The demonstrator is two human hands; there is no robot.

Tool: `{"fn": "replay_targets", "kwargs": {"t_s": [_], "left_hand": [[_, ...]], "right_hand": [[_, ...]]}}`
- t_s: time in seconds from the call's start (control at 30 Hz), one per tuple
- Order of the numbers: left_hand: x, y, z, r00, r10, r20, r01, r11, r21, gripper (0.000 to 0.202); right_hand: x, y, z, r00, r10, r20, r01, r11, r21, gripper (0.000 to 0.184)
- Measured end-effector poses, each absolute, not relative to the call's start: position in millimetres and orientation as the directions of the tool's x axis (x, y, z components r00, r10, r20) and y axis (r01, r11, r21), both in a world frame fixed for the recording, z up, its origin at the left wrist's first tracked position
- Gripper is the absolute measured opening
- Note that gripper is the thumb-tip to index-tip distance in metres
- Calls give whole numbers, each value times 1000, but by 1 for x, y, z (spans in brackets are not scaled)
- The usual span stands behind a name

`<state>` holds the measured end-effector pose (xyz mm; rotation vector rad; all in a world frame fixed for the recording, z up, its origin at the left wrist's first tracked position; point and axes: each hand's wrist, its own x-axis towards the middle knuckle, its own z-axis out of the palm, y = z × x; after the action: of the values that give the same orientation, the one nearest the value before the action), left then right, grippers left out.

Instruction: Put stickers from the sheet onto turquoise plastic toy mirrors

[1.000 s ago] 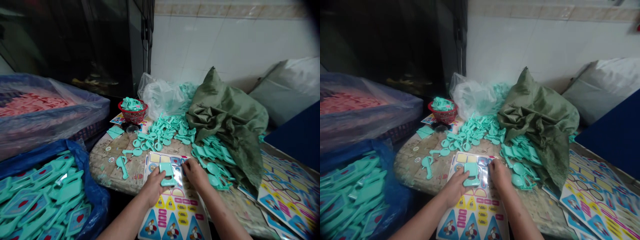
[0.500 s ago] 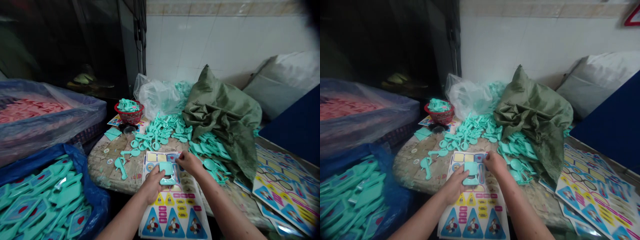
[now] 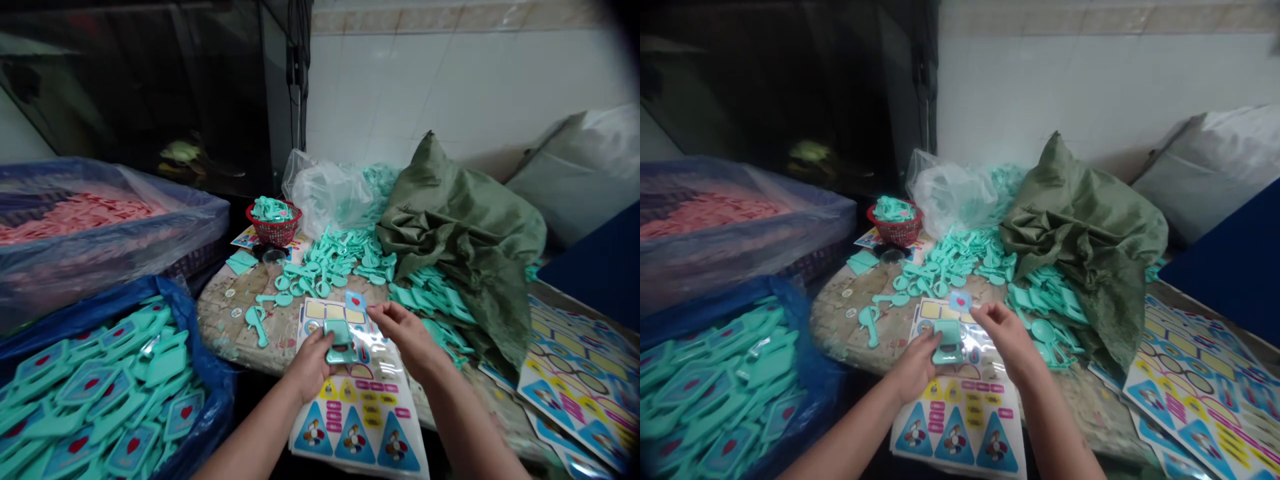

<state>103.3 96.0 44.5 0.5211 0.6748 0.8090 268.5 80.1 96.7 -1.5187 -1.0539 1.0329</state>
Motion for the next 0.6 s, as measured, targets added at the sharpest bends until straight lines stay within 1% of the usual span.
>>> {"fn": "replay_targets", "kwargs": {"t_s": [0.07, 0.17, 0.23, 0.33, 0.47, 0.6], "left_hand": [[97, 90, 54, 498, 803, -327, -516, 578, 632, 24], [86, 76, 73, 549, 779, -304, -531, 605, 593, 35], [81, 65, 85, 587, 762, -273, -538, 620, 571, 42], [76, 49, 98, 602, 765, -228, -557, 608, 566, 46], [72, 32, 104, 634, 743, -213, -538, 622, 569, 50], [70, 21, 105, 645, 735, -210, -532, 629, 566, 52]], "right_hand": [[256, 58, 96, 246, 962, -122, 106, -151, -983, 33], [241, 33, 97, 248, 961, -124, 115, -156, -981, 31], [234, 20, 100, 262, 958, -119, 136, -159, -978, 33], [228, 5, 104, 249, 958, -143, 157, -185, -970, 37], [229, -11, 104, 209, 958, -197, 181, -235, -955, 37], [231, -21, 102, 213, 958, -192, 195, -234, -952, 35]]}}
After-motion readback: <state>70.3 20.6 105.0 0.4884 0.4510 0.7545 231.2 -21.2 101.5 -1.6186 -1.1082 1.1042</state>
